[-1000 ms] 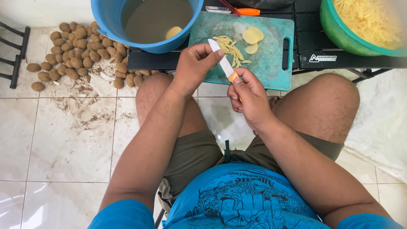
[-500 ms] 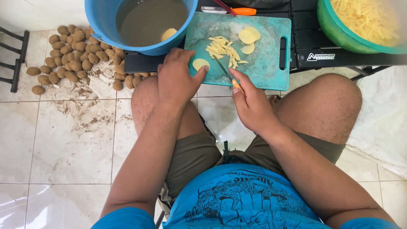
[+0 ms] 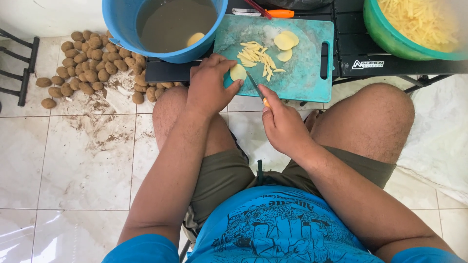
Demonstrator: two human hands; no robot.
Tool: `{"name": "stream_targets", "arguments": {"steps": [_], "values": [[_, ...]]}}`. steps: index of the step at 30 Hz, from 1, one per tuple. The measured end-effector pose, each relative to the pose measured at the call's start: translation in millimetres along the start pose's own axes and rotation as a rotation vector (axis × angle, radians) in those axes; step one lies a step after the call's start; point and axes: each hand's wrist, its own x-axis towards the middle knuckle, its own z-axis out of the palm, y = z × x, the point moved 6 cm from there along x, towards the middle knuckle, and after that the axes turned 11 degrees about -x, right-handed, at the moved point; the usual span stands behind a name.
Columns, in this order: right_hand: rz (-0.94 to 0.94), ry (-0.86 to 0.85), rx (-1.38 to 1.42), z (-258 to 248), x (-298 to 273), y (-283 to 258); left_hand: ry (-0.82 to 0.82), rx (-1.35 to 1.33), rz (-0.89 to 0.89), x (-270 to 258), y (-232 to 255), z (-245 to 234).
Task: Slicing peeled potatoes into thin strips for fries using a knife on a cutting board
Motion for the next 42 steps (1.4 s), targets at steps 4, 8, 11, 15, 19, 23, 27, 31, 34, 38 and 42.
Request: {"name": "stream_targets", "arguments": {"steps": [4, 8, 11, 15, 19, 23, 27, 31, 34, 38, 42], "values": [[-0.014, -0.041, -0.123, 7, -4, -5, 0.014, 0.028, 0.004, 3, -1, 3], [-0.066, 0.002, -0.264, 8, 0, -8, 0.001, 0.012, -0.025, 3, -2, 2], [-0.096, 0.016, -0.323, 12, 3, -8, -0.008, 0.014, -0.034, 2, -2, 2], [-0.138, 0.014, -0.330, 14, 9, -13, -0.001, 0.014, -0.037, 2, -1, 2], [-0.127, 0.023, -0.363, 19, 16, -11, -0.013, 0.021, -0.065, 3, 1, 1], [-0.144, 0.066, -0.438, 22, 26, -18, -0.027, 0.042, -0.066, 4, -1, 4], [-0.153, 0.075, -0.492, 22, 29, -23, -0.021, 0.039, -0.073, 5, -3, 3], [-0.156, 0.044, -0.461, 22, 13, -9, -0.025, 0.046, -0.078, 2, -1, 2], [-0.134, 0.024, -0.460, 25, 6, 1, -0.012, 0.010, -0.073, -1, -1, 3], [-0.118, 0.065, -0.410, 19, 10, 2, 0.002, 0.023, -0.053, 1, 2, 2], [-0.135, 0.055, -0.358, 17, 8, -8, -0.001, 0.032, -0.059, 1, -3, 4]]}}
